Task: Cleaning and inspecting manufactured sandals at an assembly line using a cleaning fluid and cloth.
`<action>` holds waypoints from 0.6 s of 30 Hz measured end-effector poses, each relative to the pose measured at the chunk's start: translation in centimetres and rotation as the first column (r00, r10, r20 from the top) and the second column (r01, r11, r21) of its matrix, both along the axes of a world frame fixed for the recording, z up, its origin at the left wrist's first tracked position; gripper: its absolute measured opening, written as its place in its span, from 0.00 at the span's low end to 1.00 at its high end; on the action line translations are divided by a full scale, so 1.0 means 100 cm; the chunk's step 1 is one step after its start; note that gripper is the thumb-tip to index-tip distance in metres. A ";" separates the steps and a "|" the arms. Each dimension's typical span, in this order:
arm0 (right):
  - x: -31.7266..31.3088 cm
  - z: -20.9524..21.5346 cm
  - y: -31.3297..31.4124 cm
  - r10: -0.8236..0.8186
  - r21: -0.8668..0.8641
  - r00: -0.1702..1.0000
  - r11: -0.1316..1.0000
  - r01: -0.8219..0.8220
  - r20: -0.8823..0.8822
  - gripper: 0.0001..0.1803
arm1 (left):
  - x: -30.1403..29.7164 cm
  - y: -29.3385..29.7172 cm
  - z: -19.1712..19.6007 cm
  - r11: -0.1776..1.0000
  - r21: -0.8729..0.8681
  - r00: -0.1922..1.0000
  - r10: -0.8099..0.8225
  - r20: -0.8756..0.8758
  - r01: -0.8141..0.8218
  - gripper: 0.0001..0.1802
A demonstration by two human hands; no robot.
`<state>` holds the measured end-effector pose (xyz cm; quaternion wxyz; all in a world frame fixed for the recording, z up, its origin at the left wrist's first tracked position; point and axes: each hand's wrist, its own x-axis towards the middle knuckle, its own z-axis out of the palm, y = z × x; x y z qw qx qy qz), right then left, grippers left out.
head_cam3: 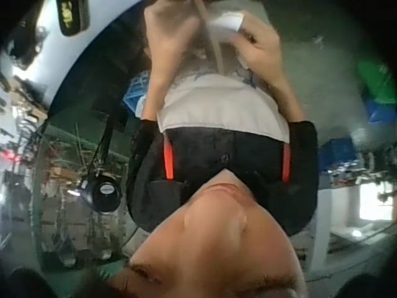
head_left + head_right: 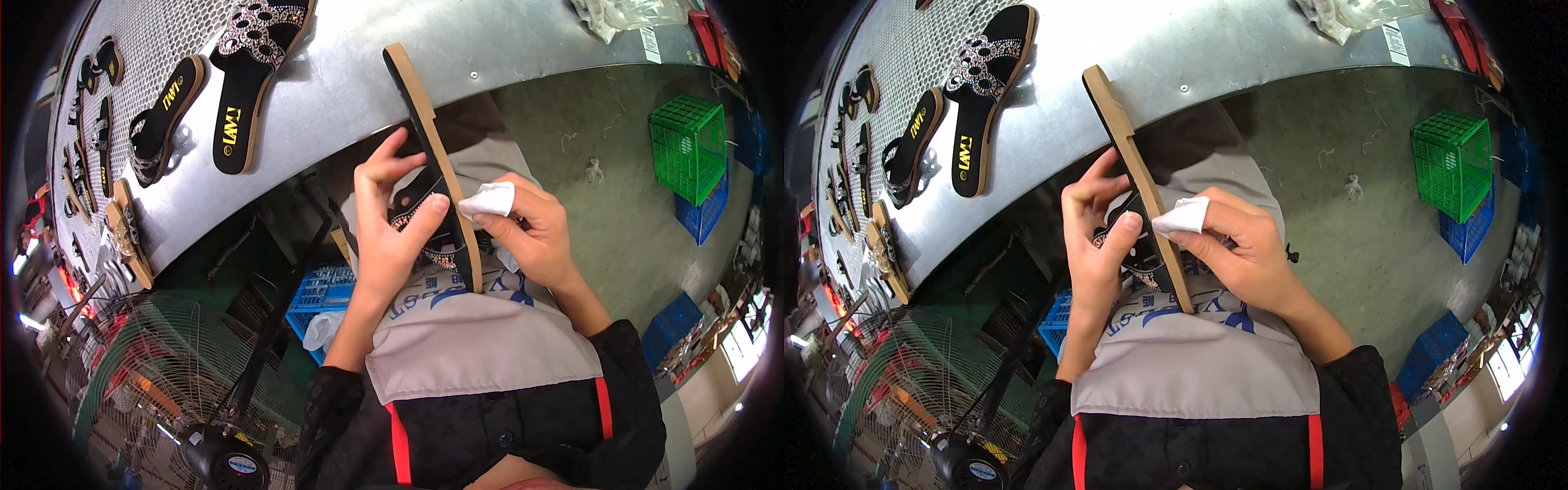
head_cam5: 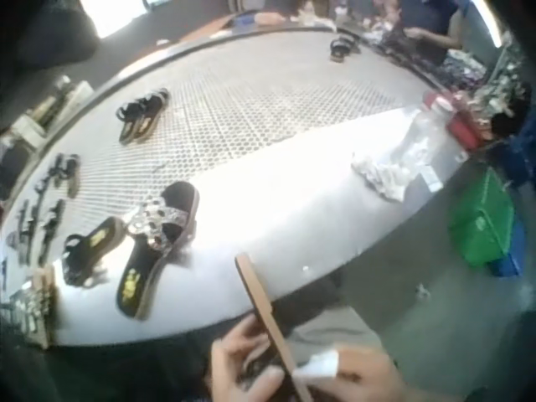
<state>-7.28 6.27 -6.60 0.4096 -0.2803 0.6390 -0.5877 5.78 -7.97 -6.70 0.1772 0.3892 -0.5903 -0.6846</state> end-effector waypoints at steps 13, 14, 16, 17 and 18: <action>0.000 0.018 0.020 0.166 -0.027 0.970 0.984 -0.173 -0.180 0.10 | 0.019 -0.008 -0.018 0.862 0.474 0.982 -0.137 -0.129 0.182 0.44; -0.002 0.021 0.022 0.210 -0.038 0.952 0.974 -0.224 -0.224 0.11 | 0.017 -0.006 -0.017 0.854 0.488 0.982 -0.127 -0.139 0.180 0.44; -0.007 0.023 0.026 0.265 -0.037 0.935 0.959 -0.281 -0.237 0.10 | 0.012 -0.004 -0.016 0.858 0.471 0.976 -0.152 -0.153 0.207 0.45; -0.010 0.024 0.027 0.309 -0.043 0.919 0.943 -0.329 -0.247 0.10 | 0.011 -0.002 -0.016 0.856 0.475 0.977 -0.144 -0.159 0.203 0.45; -0.015 0.024 0.025 0.316 -0.036 0.915 0.941 -0.335 -0.249 0.10 | 0.009 0.001 -0.016 0.845 0.483 0.972 -0.171 -0.161 0.229 0.45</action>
